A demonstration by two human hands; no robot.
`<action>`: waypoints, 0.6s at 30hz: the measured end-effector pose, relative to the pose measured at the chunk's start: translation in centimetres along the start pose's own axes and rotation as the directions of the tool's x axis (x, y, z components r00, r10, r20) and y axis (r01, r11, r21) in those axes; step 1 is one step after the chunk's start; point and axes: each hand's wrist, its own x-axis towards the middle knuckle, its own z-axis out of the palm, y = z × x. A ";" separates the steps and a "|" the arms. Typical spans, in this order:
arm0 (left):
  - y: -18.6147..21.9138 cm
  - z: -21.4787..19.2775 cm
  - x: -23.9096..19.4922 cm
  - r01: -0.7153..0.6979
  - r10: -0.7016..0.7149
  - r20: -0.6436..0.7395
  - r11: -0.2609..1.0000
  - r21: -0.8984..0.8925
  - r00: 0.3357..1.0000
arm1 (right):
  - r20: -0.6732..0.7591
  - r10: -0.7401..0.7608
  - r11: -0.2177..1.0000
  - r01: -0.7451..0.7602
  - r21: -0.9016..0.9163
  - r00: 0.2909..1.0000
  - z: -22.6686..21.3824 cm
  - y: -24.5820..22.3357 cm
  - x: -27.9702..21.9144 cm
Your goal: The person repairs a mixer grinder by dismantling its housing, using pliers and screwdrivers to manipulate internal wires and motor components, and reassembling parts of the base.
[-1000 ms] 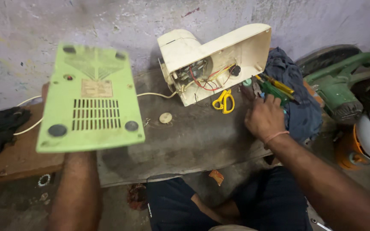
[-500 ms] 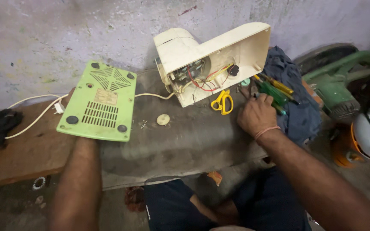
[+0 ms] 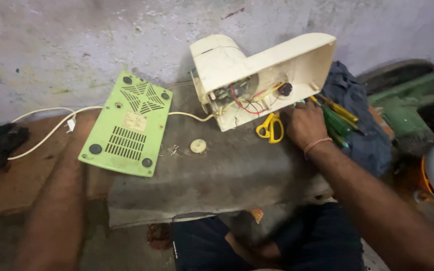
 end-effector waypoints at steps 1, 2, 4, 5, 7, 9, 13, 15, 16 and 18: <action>-0.1 -0.6 -0.4 -0.011 0.010 0.020 0.998 0.063 1.000 | 0.019 -0.002 0.999 0.003 -0.037 1.000 0.5 0.1 0.2; -0.3 -1.4 -0.9 -0.040 0.035 0.040 0.990 0.138 0.999 | 0.036 -0.007 0.997 0.009 -0.070 0.999 1.0 0.1 0.5; -0.7 -2.7 -1.7 -0.104 0.084 0.080 0.953 0.285 0.993 | 0.060 -0.004 0.995 0.011 -0.103 0.998 2.0 0.2 1.0; -0.8 -3.3 -1.8 -0.170 0.144 0.098 0.914 0.368 0.985 | 0.067 0.002 0.995 0.005 -0.102 0.998 2.4 0.4 1.2; -1.0 -4.0 -1.8 -0.327 0.279 0.171 0.799 0.504 0.945 | 0.069 0.008 0.995 -0.001 -0.100 0.998 2.7 1.3 1.0; -0.6 -4.6 -1.8 -0.229 0.219 0.114 0.624 0.747 0.969 | 0.056 -0.009 0.997 0.013 -0.078 0.998 3.1 1.4 0.7; 3.2 -2.4 -2.4 -0.241 0.431 -0.118 0.688 0.684 0.895 | 0.016 0.002 0.996 0.000 -0.086 1.000 2.5 1.0 1.0; 6.1 0.9 -3.2 -0.428 0.524 -0.055 0.747 0.509 0.850 | 0.010 0.008 0.994 -0.007 -0.111 1.000 1.8 0.1 0.8; 7.7 2.9 -3.7 -0.437 0.496 0.010 0.756 0.488 0.869 | -0.009 0.048 0.997 -0.048 -0.053 0.999 1.3 -0.6 0.8; 11.0 7.5 -5.1 -0.567 0.593 0.121 0.660 0.493 0.796 | -0.036 0.132 0.990 -0.130 0.063 0.991 0.2 -2.3 -0.1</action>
